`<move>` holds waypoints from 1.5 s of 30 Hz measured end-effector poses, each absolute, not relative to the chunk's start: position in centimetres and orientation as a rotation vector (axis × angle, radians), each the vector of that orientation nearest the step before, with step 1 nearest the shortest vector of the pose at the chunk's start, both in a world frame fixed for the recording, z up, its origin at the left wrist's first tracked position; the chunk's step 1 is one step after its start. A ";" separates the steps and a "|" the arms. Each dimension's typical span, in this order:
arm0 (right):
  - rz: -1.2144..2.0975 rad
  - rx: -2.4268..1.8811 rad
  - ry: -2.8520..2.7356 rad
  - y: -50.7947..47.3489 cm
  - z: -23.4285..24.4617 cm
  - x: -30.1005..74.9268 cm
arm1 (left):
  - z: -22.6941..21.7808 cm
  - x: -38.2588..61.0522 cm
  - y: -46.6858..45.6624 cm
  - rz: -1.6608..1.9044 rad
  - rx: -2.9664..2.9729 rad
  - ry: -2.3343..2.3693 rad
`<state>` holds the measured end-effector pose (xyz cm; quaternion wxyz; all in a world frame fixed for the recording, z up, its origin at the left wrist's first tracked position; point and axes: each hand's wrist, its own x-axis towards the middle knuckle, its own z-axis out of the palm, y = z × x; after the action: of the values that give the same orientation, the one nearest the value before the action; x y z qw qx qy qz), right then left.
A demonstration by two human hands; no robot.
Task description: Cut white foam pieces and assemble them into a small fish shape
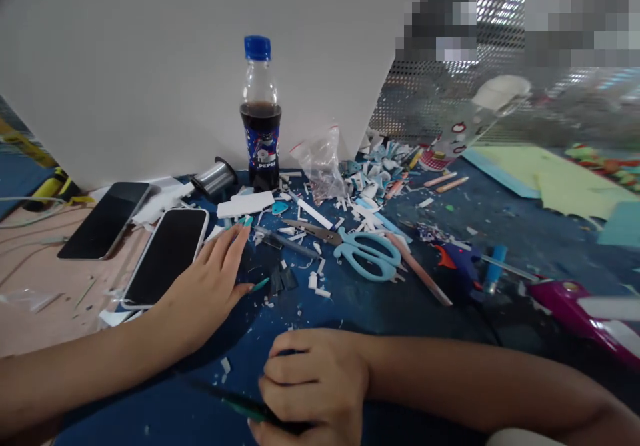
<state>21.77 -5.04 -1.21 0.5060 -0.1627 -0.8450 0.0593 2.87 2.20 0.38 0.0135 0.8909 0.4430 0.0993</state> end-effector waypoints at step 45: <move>-1.059 -0.674 -2.528 1.5 1.1 32.9 | 0.8 7.4 12.6 0.268 2.992 0.869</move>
<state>32.92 1.46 1.13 0.1592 -0.2356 -0.8843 -0.3703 7.37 12.61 0.79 0.0075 0.9568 0.2778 0.0858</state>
